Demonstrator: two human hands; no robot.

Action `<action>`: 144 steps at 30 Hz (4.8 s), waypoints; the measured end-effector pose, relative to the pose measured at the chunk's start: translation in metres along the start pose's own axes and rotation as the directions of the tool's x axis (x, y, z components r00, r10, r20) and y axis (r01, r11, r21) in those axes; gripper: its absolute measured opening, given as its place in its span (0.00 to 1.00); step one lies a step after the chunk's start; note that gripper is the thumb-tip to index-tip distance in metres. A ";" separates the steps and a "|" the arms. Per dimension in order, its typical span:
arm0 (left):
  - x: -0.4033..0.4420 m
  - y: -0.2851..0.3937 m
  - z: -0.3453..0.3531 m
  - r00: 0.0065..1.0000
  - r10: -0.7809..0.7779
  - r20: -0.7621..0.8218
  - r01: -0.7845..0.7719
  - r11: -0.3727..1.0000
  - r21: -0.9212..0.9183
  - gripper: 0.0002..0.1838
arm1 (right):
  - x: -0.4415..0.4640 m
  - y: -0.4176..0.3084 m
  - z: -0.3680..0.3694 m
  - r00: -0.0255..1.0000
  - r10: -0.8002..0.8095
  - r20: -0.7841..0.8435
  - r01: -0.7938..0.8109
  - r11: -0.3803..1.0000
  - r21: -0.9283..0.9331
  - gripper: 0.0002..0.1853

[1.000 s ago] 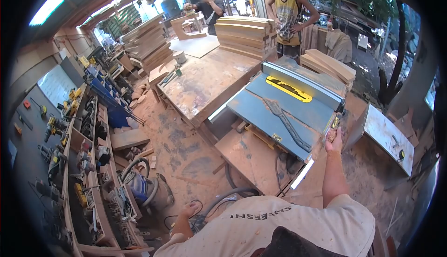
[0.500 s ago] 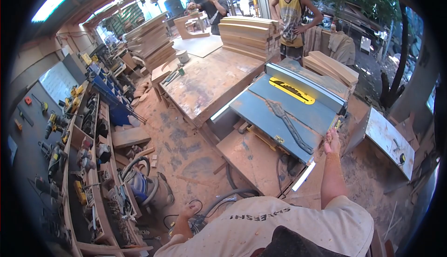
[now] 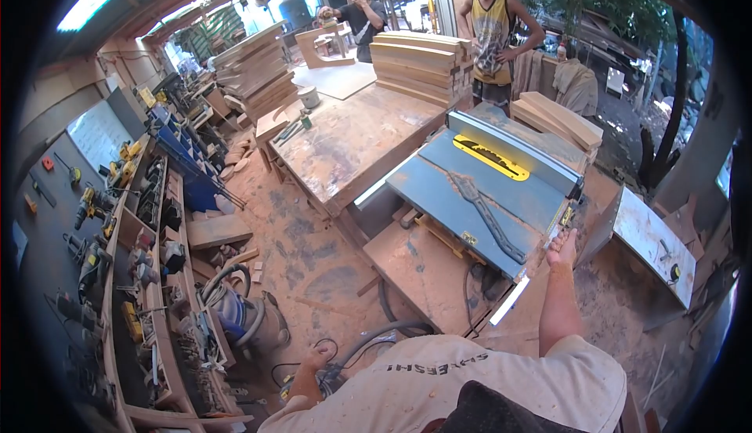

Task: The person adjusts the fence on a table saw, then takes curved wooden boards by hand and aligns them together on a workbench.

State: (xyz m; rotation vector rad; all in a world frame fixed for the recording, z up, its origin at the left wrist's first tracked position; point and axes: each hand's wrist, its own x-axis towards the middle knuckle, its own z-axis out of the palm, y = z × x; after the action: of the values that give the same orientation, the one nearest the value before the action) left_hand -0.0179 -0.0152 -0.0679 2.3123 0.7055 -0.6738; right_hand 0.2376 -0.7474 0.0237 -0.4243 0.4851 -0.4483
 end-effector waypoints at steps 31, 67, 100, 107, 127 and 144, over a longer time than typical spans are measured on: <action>0.003 -0.003 -0.003 1.000 0.016 0.019 -0.016 0.999 0.031 0.32 | -0.023 -0.003 0.014 0.998 -0.063 0.009 0.063 0.996 -0.061 0.20; 0.032 -0.043 0.015 0.993 0.090 -0.079 -0.087 0.996 0.036 0.30 | -0.025 -0.013 -0.002 0.953 -0.226 -0.201 0.178 0.956 -0.233 0.21; -0.034 0.030 -0.004 0.983 0.182 -0.026 -0.178 0.978 0.108 0.30 | -0.031 -0.037 -0.033 0.891 -0.250 -0.378 0.183 0.962 -0.203 0.24; -0.019 0.012 0.004 0.988 0.157 -0.001 -0.157 0.987 0.032 0.29 | -0.010 -0.034 -0.054 0.970 -0.104 -0.222 0.080 0.990 -0.114 0.24; 0.020 -0.012 -0.009 0.999 -0.019 0.047 0.021 0.999 -0.037 0.34 | 0.019 -0.027 -0.067 0.947 -0.210 -0.243 0.171 0.970 -0.172 0.15; -0.006 0.005 -0.016 0.998 -0.047 0.042 0.047 0.999 0.006 0.33 | 0.013 -0.014 -0.059 0.928 -0.229 -0.294 0.142 0.947 -0.289 0.13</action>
State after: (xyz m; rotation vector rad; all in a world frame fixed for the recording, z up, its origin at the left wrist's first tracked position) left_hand -0.0146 -0.0099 -0.0512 2.2852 0.7420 -0.7440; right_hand 0.2127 -0.7820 -0.0215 -0.6622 0.8341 -0.6479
